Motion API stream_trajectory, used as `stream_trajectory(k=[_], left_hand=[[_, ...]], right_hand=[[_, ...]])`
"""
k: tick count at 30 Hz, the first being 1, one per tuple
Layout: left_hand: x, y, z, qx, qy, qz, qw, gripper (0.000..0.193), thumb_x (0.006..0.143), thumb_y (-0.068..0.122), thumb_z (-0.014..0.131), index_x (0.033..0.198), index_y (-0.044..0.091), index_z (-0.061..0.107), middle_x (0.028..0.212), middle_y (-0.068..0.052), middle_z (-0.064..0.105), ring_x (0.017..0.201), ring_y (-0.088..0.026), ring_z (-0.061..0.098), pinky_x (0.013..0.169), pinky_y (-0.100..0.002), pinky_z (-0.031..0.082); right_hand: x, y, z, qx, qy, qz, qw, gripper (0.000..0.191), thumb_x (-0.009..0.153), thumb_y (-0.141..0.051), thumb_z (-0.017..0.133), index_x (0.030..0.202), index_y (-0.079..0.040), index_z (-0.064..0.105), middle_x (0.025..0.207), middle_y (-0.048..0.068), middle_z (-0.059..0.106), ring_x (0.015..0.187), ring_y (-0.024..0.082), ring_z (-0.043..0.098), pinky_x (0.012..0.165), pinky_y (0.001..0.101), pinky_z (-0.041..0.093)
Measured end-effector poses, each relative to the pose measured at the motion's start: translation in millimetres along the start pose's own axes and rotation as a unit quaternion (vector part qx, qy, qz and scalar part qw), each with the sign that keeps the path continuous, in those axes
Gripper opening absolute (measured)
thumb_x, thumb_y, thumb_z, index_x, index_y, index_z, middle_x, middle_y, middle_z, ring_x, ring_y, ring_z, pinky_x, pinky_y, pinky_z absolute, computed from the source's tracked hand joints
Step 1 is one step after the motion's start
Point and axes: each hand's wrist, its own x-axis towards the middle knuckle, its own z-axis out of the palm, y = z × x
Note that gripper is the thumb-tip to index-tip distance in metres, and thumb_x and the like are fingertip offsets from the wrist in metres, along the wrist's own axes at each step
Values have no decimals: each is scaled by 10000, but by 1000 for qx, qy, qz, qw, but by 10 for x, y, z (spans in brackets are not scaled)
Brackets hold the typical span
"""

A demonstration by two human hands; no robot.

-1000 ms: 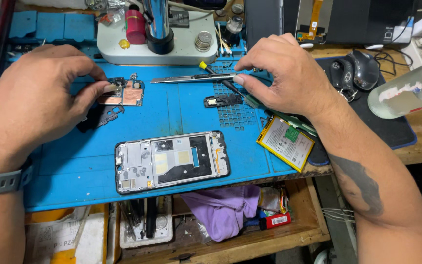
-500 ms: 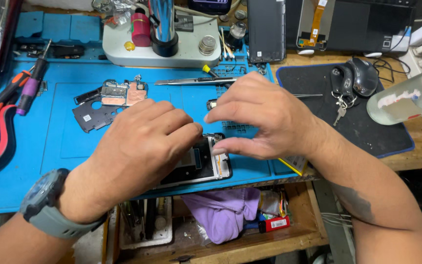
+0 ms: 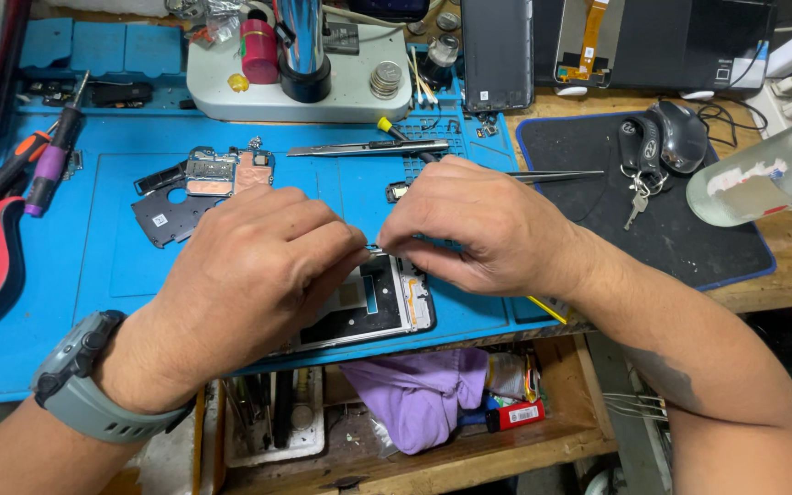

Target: The person uses tweezers to remove a small white adhesive strip from the back of a smartphone. They then flip the phone over to inspect the camera module and the back cover. Finally, they pick up a disassembled phone chassis and use tweezers to manipulate a small internal circuit board component.

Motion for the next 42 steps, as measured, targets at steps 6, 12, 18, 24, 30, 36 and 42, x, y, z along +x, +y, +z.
stream_trajectory(k=[6,12,18,24,30,36,42], left_hand=[[-110,136,-90,26,-34,-28,999,610,846,430,779,1216,-9,572,1034,-174,653,992,-372,614,917,-506,461],[-222,198,-24,-16,-66,-42,997,742,819,424,756,1350,-32,511,1107,-183,655,1019,-360,601,881,-454,448],[-318,139,-137,-8,-77,-77,994,803,820,433,761,1424,-18,488,1095,-169,658,1002,-348,597,897,-449,440],[-342,124,-127,30,-77,-40,996,789,826,419,735,1414,-42,484,1136,-172,665,981,-322,603,872,-430,434],[-323,131,-123,21,-63,-31,997,769,836,402,738,1405,-54,493,1143,-174,669,977,-312,609,859,-415,437],[-323,134,-120,21,-64,-30,997,760,835,407,742,1385,-64,512,1116,-175,675,941,-311,606,847,-409,444],[-327,125,-101,24,-67,-28,997,778,833,421,744,1386,-75,511,1096,-181,673,934,-308,605,832,-410,441]], right_hand=[[-80,12,-201,-42,-1,52,998,218,848,-22,748,1049,-86,696,961,55,700,917,260,675,847,391,517],[-102,42,-183,-12,-24,114,993,159,870,-45,717,1025,-77,711,958,64,732,910,256,705,842,369,544],[-91,38,-130,26,-59,163,984,160,871,-109,738,1031,-100,730,1003,44,770,921,220,738,801,339,577],[-112,100,-236,-6,-61,143,988,212,859,-158,788,1055,-106,726,1012,53,754,928,230,724,825,345,544],[-110,170,-307,-14,-92,87,992,339,826,-137,782,1155,-152,703,1176,-5,718,1170,229,617,1018,411,416],[-103,183,-185,-21,-131,68,989,415,830,-211,801,1232,-178,704,1382,-3,669,1342,277,523,1072,484,321],[-115,207,-149,-25,-132,64,989,400,842,-233,798,1231,-198,712,1334,-14,697,1342,274,534,1070,472,320]])
